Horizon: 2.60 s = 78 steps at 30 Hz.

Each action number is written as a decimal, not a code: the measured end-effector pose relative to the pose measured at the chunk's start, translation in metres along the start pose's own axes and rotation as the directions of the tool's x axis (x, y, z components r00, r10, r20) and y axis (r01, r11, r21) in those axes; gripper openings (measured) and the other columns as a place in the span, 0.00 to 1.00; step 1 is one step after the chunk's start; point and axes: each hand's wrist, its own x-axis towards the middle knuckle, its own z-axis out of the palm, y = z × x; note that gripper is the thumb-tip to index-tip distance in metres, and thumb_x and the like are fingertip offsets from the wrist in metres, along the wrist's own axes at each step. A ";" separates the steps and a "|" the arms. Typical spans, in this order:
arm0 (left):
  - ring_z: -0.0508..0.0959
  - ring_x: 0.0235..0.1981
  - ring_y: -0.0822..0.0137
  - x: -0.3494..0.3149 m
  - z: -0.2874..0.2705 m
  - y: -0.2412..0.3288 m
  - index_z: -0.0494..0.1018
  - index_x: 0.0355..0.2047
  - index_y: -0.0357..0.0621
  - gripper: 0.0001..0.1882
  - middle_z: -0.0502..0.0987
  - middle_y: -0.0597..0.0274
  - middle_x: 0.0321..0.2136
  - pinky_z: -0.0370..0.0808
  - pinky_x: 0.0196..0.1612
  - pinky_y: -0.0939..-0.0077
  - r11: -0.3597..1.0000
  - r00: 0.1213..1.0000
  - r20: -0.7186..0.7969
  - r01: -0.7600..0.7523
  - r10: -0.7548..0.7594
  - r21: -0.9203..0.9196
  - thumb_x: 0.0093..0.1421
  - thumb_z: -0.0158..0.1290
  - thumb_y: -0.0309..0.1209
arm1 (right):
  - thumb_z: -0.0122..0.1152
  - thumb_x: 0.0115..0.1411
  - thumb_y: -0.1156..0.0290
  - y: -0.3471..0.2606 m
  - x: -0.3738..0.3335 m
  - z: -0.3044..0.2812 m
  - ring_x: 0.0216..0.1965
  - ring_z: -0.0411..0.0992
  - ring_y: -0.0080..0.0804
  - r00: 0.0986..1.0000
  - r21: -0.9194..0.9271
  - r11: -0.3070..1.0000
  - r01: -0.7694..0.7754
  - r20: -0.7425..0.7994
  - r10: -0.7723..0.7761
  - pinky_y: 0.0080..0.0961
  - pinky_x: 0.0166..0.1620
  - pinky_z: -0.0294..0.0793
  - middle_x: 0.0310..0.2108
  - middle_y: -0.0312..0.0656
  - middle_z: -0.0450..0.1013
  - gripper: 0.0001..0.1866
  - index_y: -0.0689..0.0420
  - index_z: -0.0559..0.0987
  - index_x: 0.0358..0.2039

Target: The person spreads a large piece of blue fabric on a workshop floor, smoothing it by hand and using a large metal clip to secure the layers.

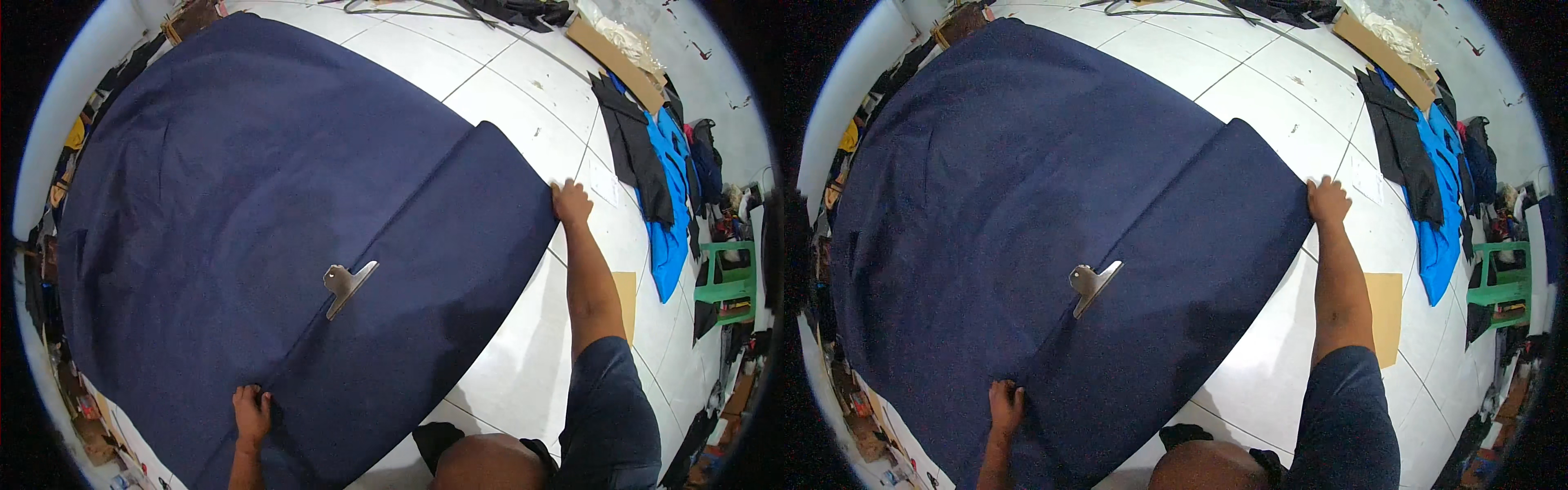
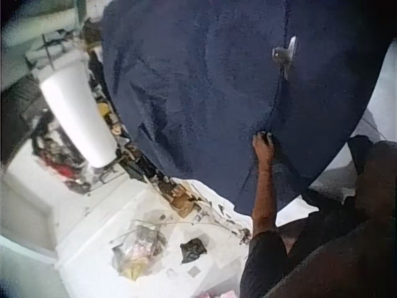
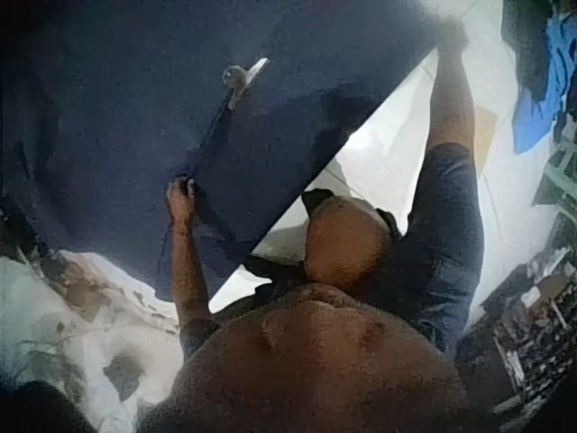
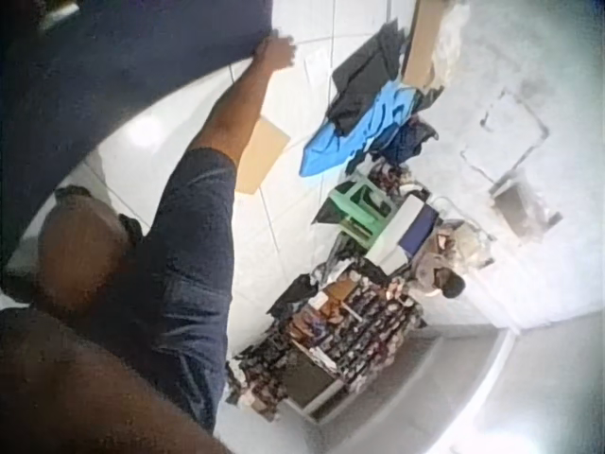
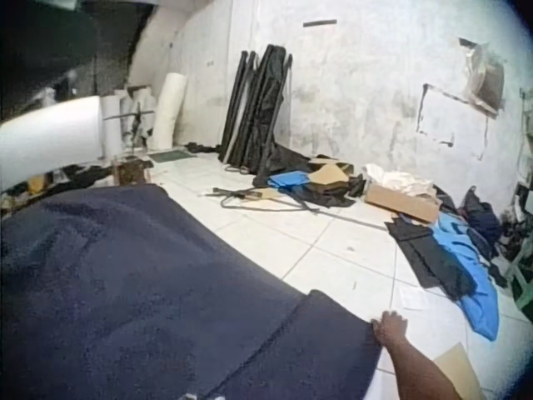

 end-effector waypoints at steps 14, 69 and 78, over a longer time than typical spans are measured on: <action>0.46 0.63 0.36 -0.056 0.024 0.099 0.54 0.62 0.47 0.50 0.44 0.37 0.63 0.52 0.62 0.45 0.994 0.983 0.164 0.063 -0.077 0.094 0.42 0.66 0.49 | 0.43 0.56 0.34 -0.201 -0.021 -0.016 0.67 0.43 0.47 0.895 0.305 0.895 0.325 0.207 -0.395 0.51 0.64 0.47 0.66 0.48 0.46 0.45 0.52 0.52 0.65; 0.57 0.59 0.43 -0.065 0.071 0.182 0.55 0.63 0.61 0.40 0.59 0.46 0.53 0.60 0.55 0.37 0.986 0.981 0.121 -0.157 0.151 0.048 0.52 0.55 0.54 | 0.56 0.61 0.53 0.087 -0.412 0.041 0.29 0.71 0.29 0.702 0.686 0.349 -0.638 0.705 -0.103 0.25 0.30 0.69 0.30 0.42 0.71 0.21 0.62 0.73 0.37; 0.56 0.58 0.45 -0.059 0.078 0.190 0.49 0.65 0.64 0.44 0.55 0.46 0.55 0.61 0.56 0.37 0.977 0.981 0.176 -0.118 0.087 0.175 0.51 0.56 0.56 | 0.56 0.62 0.57 0.042 -0.409 0.055 0.21 0.69 0.22 0.807 0.832 0.089 -0.548 0.553 -0.207 0.17 0.25 0.66 0.20 0.35 0.71 0.17 0.56 0.73 0.22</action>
